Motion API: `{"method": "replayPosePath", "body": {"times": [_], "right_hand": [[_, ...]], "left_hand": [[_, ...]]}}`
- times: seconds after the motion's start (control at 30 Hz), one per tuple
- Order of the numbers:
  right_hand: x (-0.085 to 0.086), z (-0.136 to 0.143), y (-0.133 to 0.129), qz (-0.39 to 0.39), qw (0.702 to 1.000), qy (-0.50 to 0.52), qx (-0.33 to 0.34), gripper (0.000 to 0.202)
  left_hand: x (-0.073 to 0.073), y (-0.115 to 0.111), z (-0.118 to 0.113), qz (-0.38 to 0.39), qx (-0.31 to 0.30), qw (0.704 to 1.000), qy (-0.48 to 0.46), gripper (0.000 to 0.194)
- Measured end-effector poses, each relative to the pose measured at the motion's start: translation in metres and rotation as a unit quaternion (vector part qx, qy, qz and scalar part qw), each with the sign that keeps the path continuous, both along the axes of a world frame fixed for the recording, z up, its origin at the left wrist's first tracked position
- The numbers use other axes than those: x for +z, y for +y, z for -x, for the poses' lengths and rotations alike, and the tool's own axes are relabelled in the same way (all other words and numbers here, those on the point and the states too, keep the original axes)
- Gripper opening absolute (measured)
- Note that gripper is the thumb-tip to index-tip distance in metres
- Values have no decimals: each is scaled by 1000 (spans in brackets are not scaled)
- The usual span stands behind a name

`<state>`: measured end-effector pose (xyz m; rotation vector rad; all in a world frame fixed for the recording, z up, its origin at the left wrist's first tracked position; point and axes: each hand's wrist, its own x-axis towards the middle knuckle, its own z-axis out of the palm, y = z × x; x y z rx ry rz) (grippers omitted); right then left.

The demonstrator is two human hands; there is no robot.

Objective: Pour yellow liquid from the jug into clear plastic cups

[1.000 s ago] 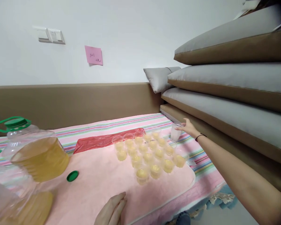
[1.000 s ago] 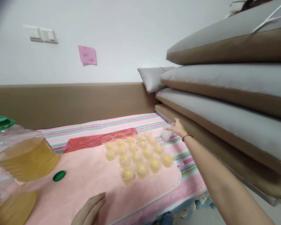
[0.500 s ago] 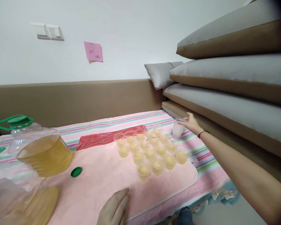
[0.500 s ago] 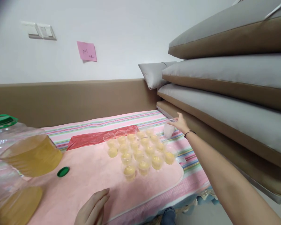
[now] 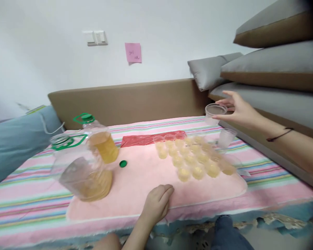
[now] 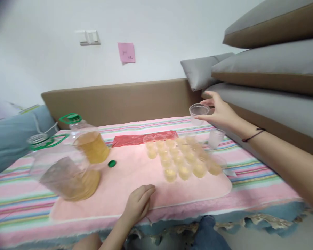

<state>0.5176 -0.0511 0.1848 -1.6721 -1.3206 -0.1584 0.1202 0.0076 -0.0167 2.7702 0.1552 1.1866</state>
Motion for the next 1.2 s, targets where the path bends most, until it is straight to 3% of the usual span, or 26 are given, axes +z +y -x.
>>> {"method": "replayPosePath", "body": {"times": [0.07,0.17,0.3,0.47,0.63,0.8,1.03,1.2], "right_hand": [[4,42,2,2,997,-19,70,102],[-9,104,3,7,987,-26,160,101],[-53,169,4,40,975,0,217,95],[-109,216,7,102,960,41,256,85],[-146,235,12,132,957,56,251,82],[-166,235,19,145,960,77,226,85],[-174,234,14,154,960,87,218,83],[-159,235,11,132,963,92,217,81]], "left_hand": [[-1,-5,2,56,13,998,-11,41],[-4,-13,6,102,69,992,-36,39],[-6,-17,16,172,137,972,-84,33],[-5,-11,28,285,190,929,-138,31],[-11,-2,38,410,219,871,-161,38],[-15,0,44,490,222,824,-177,41],[-8,-1,46,519,212,803,-202,45],[-5,-2,46,506,207,810,-212,45]]}}
